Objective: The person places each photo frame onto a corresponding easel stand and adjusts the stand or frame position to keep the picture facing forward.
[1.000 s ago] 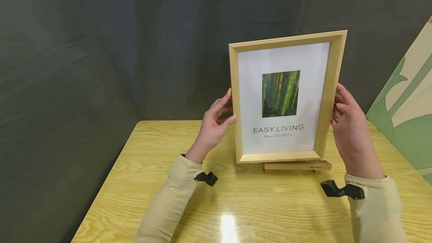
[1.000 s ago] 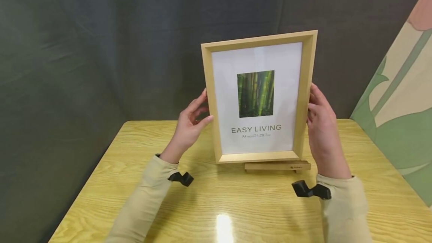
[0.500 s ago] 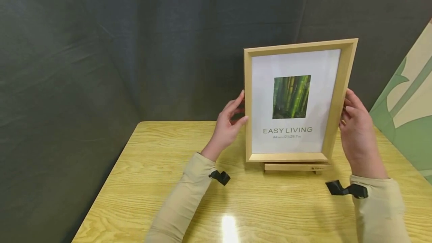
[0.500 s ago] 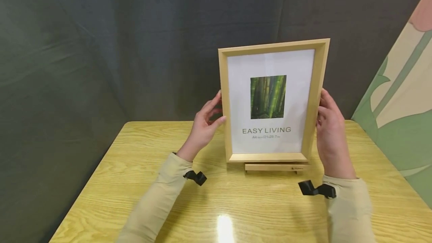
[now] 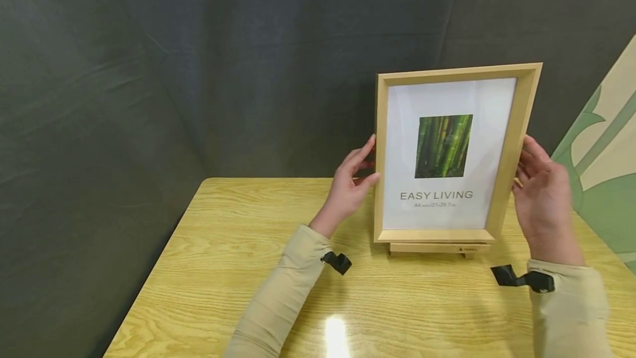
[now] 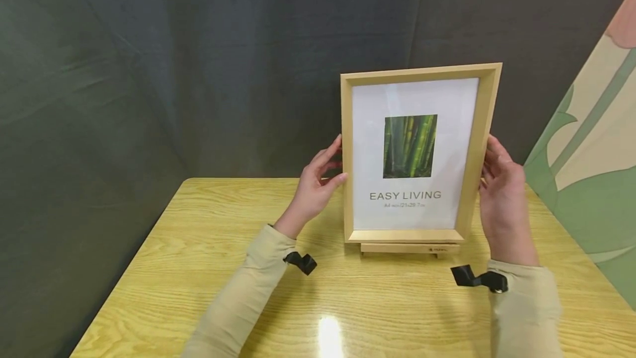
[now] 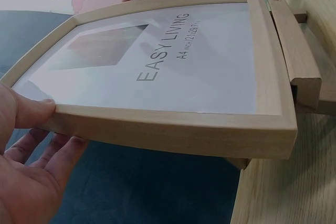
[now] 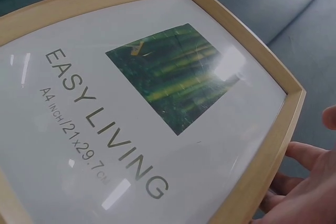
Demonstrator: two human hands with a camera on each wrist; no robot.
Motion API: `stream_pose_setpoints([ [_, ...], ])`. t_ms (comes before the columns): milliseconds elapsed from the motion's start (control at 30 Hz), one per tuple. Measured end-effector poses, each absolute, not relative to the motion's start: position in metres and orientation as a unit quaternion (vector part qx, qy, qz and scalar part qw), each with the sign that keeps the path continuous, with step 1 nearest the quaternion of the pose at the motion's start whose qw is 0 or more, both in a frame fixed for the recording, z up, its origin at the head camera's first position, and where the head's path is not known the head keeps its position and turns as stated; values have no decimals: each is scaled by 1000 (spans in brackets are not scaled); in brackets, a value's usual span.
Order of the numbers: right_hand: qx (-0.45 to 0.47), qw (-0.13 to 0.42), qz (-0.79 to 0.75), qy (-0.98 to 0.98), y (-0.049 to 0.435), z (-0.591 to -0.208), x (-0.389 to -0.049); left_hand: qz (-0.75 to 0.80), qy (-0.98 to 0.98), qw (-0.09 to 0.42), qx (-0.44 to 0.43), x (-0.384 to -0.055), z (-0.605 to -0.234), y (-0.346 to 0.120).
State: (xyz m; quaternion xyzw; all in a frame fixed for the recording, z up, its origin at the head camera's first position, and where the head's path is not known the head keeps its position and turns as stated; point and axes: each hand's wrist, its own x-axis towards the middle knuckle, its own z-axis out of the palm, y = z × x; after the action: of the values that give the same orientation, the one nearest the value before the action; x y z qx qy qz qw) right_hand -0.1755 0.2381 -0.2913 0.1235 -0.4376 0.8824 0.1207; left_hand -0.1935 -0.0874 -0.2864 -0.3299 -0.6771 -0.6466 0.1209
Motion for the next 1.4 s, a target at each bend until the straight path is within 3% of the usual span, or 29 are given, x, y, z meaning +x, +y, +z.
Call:
stream_pose_setpoints([
  [533,115,92,894,-423,252,-295,-181,-646,-684,121,-316,-227,-313,-75],
  [900,88,105,847,-514,255,-292,-183,-655,-681,113,-307,-230,-312,-71],
  [1233,35,119,852,-509,259,-291,-189,-645,-689,98,-316,-213,-292,-76],
  [1400,38,123,852,-508,261,-293,-189,-647,-696,88,-299,-225,-305,-74],
])
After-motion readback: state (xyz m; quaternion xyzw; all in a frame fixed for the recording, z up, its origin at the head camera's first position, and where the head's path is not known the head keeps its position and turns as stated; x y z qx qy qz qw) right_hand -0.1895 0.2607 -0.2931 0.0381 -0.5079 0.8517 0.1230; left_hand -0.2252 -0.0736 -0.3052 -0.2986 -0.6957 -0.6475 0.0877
